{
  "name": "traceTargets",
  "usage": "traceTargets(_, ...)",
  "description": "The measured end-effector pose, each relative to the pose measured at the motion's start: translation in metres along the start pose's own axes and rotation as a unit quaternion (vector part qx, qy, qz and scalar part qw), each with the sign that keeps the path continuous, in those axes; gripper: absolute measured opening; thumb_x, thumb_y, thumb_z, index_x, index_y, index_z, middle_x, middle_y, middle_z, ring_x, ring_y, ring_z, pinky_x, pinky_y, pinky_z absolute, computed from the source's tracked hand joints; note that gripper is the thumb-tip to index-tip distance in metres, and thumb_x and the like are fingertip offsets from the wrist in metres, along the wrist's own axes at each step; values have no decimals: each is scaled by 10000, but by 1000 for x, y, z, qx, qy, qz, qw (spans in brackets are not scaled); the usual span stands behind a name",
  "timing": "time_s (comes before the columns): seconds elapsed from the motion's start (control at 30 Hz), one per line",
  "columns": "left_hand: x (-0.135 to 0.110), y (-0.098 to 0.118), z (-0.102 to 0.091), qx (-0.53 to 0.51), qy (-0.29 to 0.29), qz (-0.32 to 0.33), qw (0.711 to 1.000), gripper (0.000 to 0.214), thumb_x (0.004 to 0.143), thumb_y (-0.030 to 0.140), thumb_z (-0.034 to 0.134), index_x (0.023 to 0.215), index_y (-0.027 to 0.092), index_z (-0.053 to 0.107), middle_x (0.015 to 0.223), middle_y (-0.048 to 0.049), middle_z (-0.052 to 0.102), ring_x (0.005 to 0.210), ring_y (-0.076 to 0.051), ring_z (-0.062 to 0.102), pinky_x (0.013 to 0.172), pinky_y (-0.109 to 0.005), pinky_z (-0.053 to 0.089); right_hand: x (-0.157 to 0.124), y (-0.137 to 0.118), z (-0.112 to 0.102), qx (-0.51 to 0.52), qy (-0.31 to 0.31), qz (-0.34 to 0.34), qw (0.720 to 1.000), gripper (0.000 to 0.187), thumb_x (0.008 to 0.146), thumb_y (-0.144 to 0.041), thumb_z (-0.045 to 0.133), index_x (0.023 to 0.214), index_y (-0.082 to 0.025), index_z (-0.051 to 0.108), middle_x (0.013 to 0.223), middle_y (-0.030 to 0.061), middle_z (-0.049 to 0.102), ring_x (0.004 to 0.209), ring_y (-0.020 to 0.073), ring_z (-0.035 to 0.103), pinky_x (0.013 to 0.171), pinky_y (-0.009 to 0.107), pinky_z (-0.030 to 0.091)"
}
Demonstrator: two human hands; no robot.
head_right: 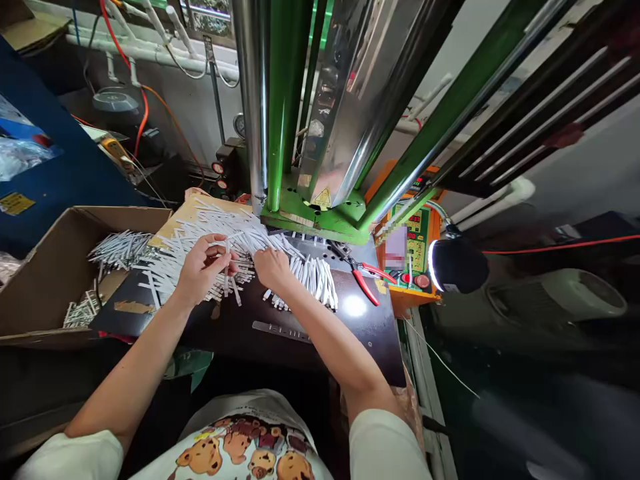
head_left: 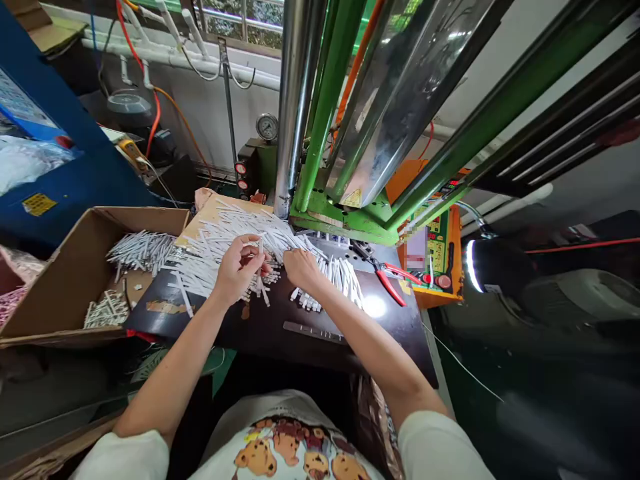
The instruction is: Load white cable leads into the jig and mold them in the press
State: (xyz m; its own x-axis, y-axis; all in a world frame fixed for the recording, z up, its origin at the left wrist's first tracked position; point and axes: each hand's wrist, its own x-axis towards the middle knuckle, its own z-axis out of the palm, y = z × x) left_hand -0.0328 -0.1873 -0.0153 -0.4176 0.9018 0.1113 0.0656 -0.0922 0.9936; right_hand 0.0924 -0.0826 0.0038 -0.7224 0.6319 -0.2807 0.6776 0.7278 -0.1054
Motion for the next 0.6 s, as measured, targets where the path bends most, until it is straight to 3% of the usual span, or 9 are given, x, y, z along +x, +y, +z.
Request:
traceTargets(0.13, -1, 2, 7, -134, 72, -115, 982, 557, 670, 351, 776, 1094, 215, 441, 792, 22, 687, 581, -136, 668, 578, -258, 570, -19, 17, 1, 15, 14, 9, 1000, 319, 907, -87, 424, 1021, -111, 721, 1071, 187, 705, 977, 298, 695, 759, 326, 494)
traceTargets(0.3, -3, -7, 11, -147, 81, -195, 966, 480, 638, 421, 825, 927, 160, 544, 634, 24, 642, 535, -130, 650, 528, -212, 534, -63, 49, 13, 99, 76, 0, 992, 244, 957, -169, 468, 961, -151, 711, 976, 107, 705, 901, 220, 672, 778, 297, 469)
traceTargets(0.43, -14, -13, 15, -159, 75, -241, 954, 465, 711, 536, 775, 882, 211, 490, 598, 60, 615, 475, -132, 622, 446, -215, 511, -121, 73, 45, 290, 187, 8, 939, 92, 899, -188, 616, 851, -167, 691, 774, 17, 697, 718, 142, 642, 688, 239, 467)
traceTargets(0.53, -24, -12, 18, -215, 29, -281, 935, 367, 741, 452, 774, 886, 208, 542, 777, -1, 700, 708, -172, 715, 631, -302, 623, -162, 77, 72, 371, 246, 40, 894, 90, 901, -206, 630, 846, -180, 697, 787, 15, 732, 704, 137, 673, 666, 234, 507)
traceTargets(0.6, -32, -9, 23, -243, -16, -308, 920, 323, 680, 243, 812, 947, 179, 643, 983, -55, 728, 979, -179, 714, 816, -252, 611, -179, 73, 85, 378, 271, 35, 885, 111, 922, -210, 612, 876, -193, 711, 863, 29, 759, 795, 150, 709, 739, 255, 547)
